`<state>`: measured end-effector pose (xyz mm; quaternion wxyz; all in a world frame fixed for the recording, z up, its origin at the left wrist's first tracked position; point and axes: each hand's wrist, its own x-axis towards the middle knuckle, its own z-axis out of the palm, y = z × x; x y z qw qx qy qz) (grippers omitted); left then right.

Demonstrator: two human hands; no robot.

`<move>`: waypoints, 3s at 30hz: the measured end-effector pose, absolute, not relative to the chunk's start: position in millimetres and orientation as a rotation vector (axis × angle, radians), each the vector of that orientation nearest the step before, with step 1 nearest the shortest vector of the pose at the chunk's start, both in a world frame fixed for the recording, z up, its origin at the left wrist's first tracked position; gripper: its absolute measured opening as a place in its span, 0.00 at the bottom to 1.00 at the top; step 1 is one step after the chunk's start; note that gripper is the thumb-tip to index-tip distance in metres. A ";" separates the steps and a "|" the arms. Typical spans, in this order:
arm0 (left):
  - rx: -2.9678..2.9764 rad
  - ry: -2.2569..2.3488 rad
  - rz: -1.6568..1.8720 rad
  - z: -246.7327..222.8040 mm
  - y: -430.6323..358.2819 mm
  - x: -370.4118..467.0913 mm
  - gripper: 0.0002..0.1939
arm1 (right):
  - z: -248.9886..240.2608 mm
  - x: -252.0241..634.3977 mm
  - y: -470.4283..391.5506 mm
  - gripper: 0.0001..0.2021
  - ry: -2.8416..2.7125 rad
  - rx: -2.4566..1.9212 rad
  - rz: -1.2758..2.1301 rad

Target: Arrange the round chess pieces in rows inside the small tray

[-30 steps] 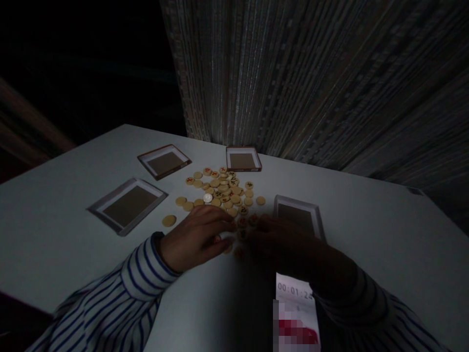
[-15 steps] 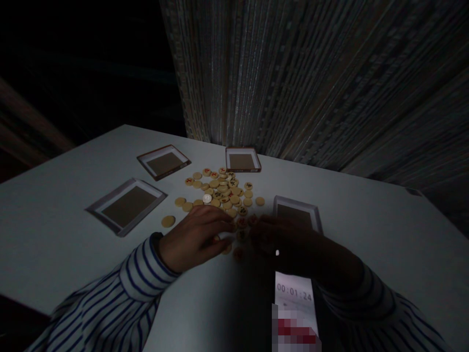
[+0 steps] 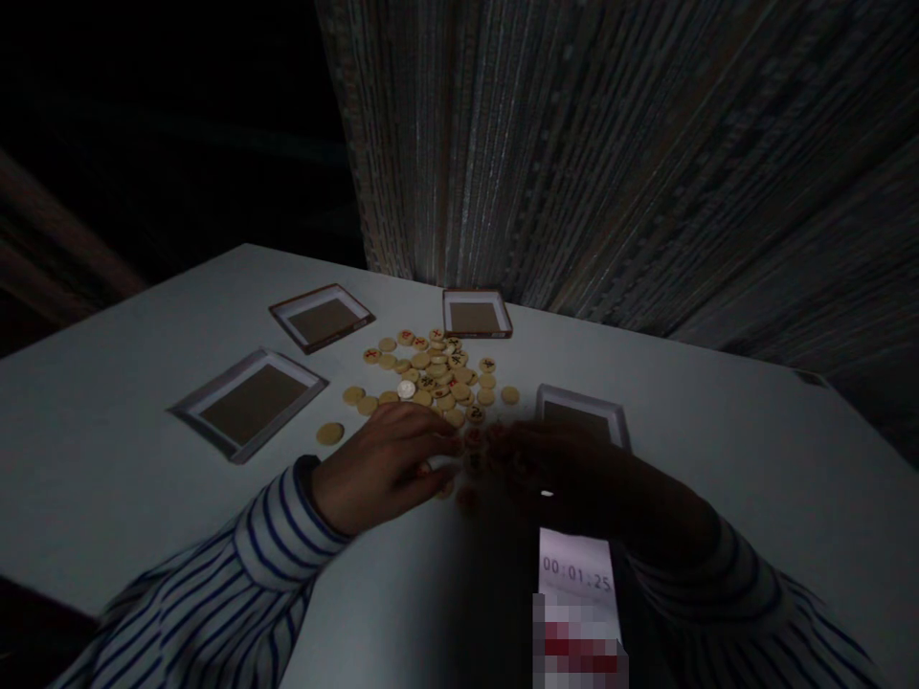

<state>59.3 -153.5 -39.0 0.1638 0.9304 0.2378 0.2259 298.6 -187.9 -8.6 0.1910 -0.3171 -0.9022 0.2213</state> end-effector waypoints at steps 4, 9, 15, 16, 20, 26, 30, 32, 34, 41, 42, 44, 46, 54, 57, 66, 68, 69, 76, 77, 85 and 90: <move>2.650 0.681 0.649 -36.4 -154.0 59.5 0.12 | -7.9 299.0 -188.0 0.08 -2.494 -0.944 0.674; 2.659 0.679 0.641 -35.5 -154.0 58.9 0.13 | -9.4 300.1 -188.0 0.09 -2.444 -0.986 0.649; 2.656 0.678 0.636 -35.4 -153.9 59.2 0.13 | -9.5 301.2 -188.7 0.12 -2.441 -1.020 0.691; 2.656 0.681 0.626 -35.1 -153.9 59.3 0.13 | -9.7 301.5 -188.9 0.13 -2.434 -1.041 0.695; 2.654 0.686 0.625 -35.4 -153.6 59.4 0.13 | -10.3 302.2 -189.3 0.10 -2.418 -1.056 0.605; 2.662 0.687 0.624 -35.6 -153.3 59.2 0.13 | -7.0 302.9 -189.1 0.11 -2.410 -1.124 0.593; 2.668 0.687 0.652 -34.7 -153.1 58.2 0.12 | -3.5 309.4 -187.7 0.13 -2.404 -1.192 0.656; 2.673 0.697 0.673 -34.4 -152.3 57.0 0.12 | -3.4 313.6 -186.8 0.14 -2.397 -1.195 0.668; 2.678 0.710 0.710 -33.9 -150.8 55.1 0.11 | -5.6 316.9 -186.1 0.15 -2.395 -1.186 0.642; 2.620 0.743 0.879 -28.9 -141.8 45.5 0.11 | -15.7 314.9 -186.1 0.12 -2.465 -1.192 0.506; 2.610 0.758 0.896 -28.6 -140.7 44.2 0.11 | -14.9 313.3 -186.6 0.12 -2.481 -1.216 0.492; 2.593 0.815 0.922 -29.0 -138.7 41.8 0.11 | -11.7 309.7 -187.6 0.11 -2.517 -1.261 0.461; 2.578 0.894 0.943 -30.3 -136.5 39.7 0.10 | -8.2 306.0 -188.4 0.11 -2.568 -1.290 0.420; 2.389 1.364 1.072 -30.7 -126.7 30.2 0.16 | -4.5 296.3 -191.9 0.07 -2.794 -1.194 0.248; 2.295 1.499 1.067 -29.3 -124.4 26.0 0.18 | -8.7 295.5 -193.2 0.06 -2.821 -1.191 0.277; 2.052 1.677 1.196 -28.9 -122.6 24.1 0.19 | -13.4 292.8 -195.2 0.05 -2.796 -1.194 0.265; 2.024 1.677 1.207 -29.2 -122.7 24.6 0.19 | -14.2 291.5 -195.6 0.04 -2.791 -1.189 0.243; 2.013 1.676 1.210 -29.7 -122.7 24.6 0.19 | -15.2 290.9 -195.7 0.04 -2.790 -1.183 0.239; 2.077 1.658 1.239 -36.9 -120.2 19.1 0.17 | -20.3 287.3 -196.1 0.06 -2.823 -1.176 0.257; 2.095 1.654 1.228 -37.1 -120.0 18.4 0.16 | -20.1 286.9 -196.4 0.06 -2.828 -1.184 0.256; 2.242 1.605 1.157 -33.5 -124.5 20.0 0.14 | -24.9 286.9 -196.9 0.04 -2.808 -1.206 0.319; 2.320 1.528 1.153 -31.6 -129.7 24.5 0.11 | -24.6 289.0 -195.3 0.05 -2.737 -1.199 0.312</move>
